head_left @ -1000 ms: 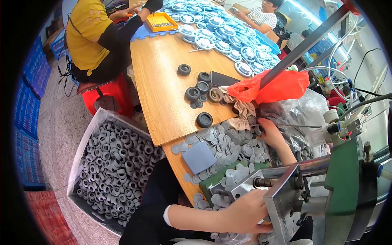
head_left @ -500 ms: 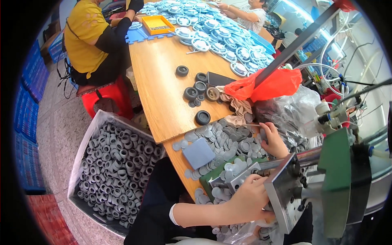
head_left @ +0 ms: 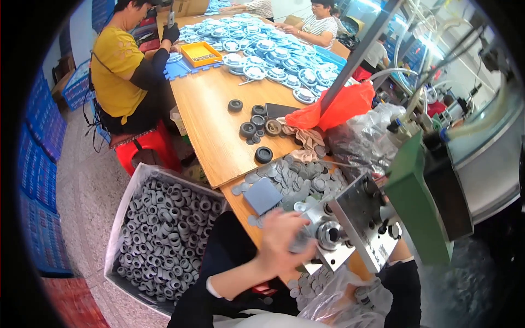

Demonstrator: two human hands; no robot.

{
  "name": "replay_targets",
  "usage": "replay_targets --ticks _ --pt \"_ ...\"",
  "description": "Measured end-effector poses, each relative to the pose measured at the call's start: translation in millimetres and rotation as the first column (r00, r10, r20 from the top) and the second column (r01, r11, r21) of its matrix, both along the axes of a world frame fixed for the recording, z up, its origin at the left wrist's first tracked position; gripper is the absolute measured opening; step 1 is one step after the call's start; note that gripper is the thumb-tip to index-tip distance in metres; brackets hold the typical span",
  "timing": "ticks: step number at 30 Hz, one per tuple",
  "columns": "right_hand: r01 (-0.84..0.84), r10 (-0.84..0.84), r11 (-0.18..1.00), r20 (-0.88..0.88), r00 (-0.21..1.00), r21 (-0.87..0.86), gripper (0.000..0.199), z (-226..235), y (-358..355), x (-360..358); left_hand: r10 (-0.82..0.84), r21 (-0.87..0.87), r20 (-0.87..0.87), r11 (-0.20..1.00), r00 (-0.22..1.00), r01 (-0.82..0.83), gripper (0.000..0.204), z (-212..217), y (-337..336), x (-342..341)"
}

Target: Processing and pressing rubber rings using a pneumatic machine.

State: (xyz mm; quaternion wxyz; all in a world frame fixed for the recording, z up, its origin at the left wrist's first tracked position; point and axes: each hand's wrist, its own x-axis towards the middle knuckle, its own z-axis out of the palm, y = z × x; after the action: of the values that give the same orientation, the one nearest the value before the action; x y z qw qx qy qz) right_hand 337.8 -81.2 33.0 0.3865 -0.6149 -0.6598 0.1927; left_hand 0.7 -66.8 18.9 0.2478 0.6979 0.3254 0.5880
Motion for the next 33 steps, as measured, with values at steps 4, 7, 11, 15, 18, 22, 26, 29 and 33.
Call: replay_targets --ticks 4,7,11,15,18,22,26,29,33 --pt "0.216 -0.225 0.974 -0.219 0.949 -0.063 0.036 53 40 -18 0.393 -0.114 -0.293 0.891 0.872 -0.44 0.037 -79 6 -85" --pt "0.323 -0.346 0.938 -0.397 0.85 -0.124 0.034 63 -31 1 0.444 -0.223 -0.596 0.709 0.67 -0.669 0.067 -169 2 -193" --pt "0.423 -0.495 0.865 -0.591 0.637 -0.269 0.032 63 -75 -2 0.206 -0.294 -0.892 0.412 0.403 -0.862 0.084 -202 -8 -238" --pt "0.388 -0.427 0.886 -0.121 0.896 -0.253 0.044 101 -109 -67 0.314 -0.149 -0.691 0.819 0.65 -0.555 0.049 -182 15 -184" --pt "0.217 -0.254 0.947 -0.137 0.957 -0.237 0.05 107 -138 -112 0.309 0.059 -0.48 0.945 0.821 -0.321 0.028 -128 35 -104" --pt "0.075 -0.068 0.996 0.129 0.989 -0.051 0.044 99 -125 -163 0.133 0.185 -0.424 0.981 0.896 -0.058 0.024 -81 60 -40" --pt "0.264 -0.292 0.948 0.156 0.944 0.181 0.037 58 -96 -179 0.07 0.11 -0.501 0.994 0.863 -0.017 0.025 -82 89 -4" --pt "0.334 -0.346 0.926 0.043 0.937 0.177 0.03 55 -80 -185 0.061 0.099 -0.612 0.995 0.788 0.0 0.025 -90 98 5" --pt "0.352 -0.395 0.884 0.091 0.914 0.308 0.028 47 -70 -184 0.103 0.134 -0.634 0.991 0.767 -0.022 0.023 -88 97 18"
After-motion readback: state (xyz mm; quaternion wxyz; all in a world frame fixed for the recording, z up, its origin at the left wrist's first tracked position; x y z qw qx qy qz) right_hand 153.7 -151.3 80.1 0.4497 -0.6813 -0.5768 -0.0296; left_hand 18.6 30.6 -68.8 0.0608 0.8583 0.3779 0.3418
